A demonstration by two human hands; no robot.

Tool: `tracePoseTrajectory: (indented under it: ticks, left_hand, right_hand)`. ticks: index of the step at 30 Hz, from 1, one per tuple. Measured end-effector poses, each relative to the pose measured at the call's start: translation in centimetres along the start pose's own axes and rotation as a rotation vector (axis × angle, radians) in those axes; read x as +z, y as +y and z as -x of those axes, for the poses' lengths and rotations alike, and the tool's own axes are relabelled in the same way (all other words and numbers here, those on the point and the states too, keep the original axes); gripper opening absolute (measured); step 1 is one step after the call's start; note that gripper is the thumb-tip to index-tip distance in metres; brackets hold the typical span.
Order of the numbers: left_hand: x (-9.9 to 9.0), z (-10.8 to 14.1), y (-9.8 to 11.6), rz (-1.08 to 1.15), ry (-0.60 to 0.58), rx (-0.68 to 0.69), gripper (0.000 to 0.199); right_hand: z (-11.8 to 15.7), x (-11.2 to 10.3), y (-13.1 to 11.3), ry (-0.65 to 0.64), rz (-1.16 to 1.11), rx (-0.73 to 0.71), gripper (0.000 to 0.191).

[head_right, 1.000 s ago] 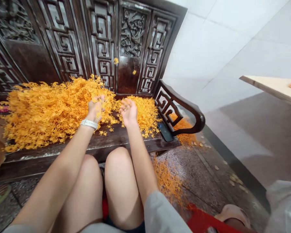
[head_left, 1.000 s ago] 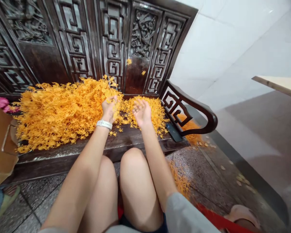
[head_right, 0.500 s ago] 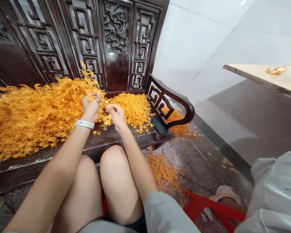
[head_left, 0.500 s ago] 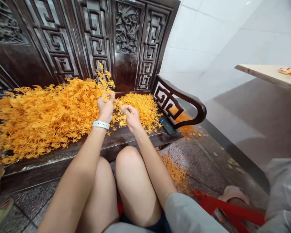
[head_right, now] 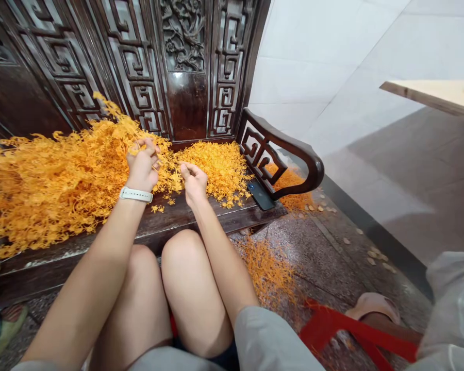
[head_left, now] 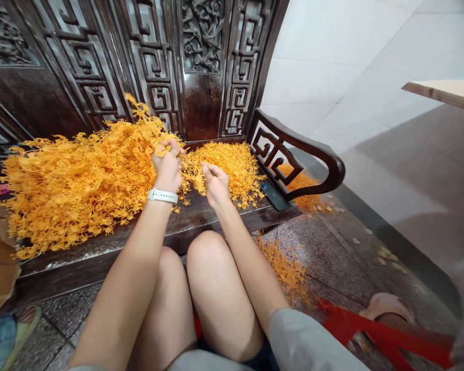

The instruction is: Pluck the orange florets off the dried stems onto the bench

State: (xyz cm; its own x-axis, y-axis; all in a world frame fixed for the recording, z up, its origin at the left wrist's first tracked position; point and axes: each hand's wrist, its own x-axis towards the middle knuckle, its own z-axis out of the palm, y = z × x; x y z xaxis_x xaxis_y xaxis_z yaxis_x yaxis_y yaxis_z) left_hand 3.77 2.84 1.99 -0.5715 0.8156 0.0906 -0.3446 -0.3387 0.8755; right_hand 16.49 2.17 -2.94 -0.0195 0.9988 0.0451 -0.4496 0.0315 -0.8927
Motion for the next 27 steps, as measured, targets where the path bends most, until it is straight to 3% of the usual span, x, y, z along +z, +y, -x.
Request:
tracePoseTrajectory:
  ticks: [3, 6, 9, 12, 16, 20, 23, 25, 27]
  left_hand:
    - [-0.1, -0.3, 0.6, 0.088, 0.059, -0.104, 0.04]
    - [-0.4, -0.6, 1.1, 0.059, 0.098, -0.161, 0.038]
    - [-0.6, -0.6, 1.4, 0.035, 0.072, -0.147, 0.035]
    - [-0.4, 0.0, 1.8, 0.032, -0.023, -0.093, 0.039]
    - [0.0, 0.9, 2.3, 0.039, -0.08, -0.086, 0.041]
    - [0.1, 0.9, 2.6, 0.037, -0.075, -0.093, 0.036]
    - [-0.5, -0.3, 1.9, 0.005, -0.027, -0.072, 0.038]
    - [-1.2, -1.6, 0.8, -0.024, 0.031, -0.054, 0.037]
    - [-2.4, -3.2, -0.6, -0.029, 0.149, -0.056, 0.031]
  right_hand:
    - [1.1, 0.2, -1.3, -0.025, 0.112, -0.216, 0.008]
    - [3.2, 0.8, -4.0, -0.264, 0.31, -0.378, 0.008]
    - [4.8, 1.5, -6.4, -0.48, 0.471, -0.4, 0.01]
    - [5.0, 1.8, -7.0, -0.45, 0.409, -0.313, 0.019]
    - [3.6, 1.1, -5.0, -0.34, 0.306, -0.238, 0.037]
    - [2.2, -0.1, -2.5, -0.322, 0.37, -0.248, 0.029]
    - [2.1, -0.3, -2.6, -0.312, 0.449, -0.311, 0.029]
    - [3.1, 0.0, -4.1, -0.373, 0.447, -0.343, 0.035]
    - [5.2, 0.1, -6.6, -0.57, 0.429, -0.32, 0.04]
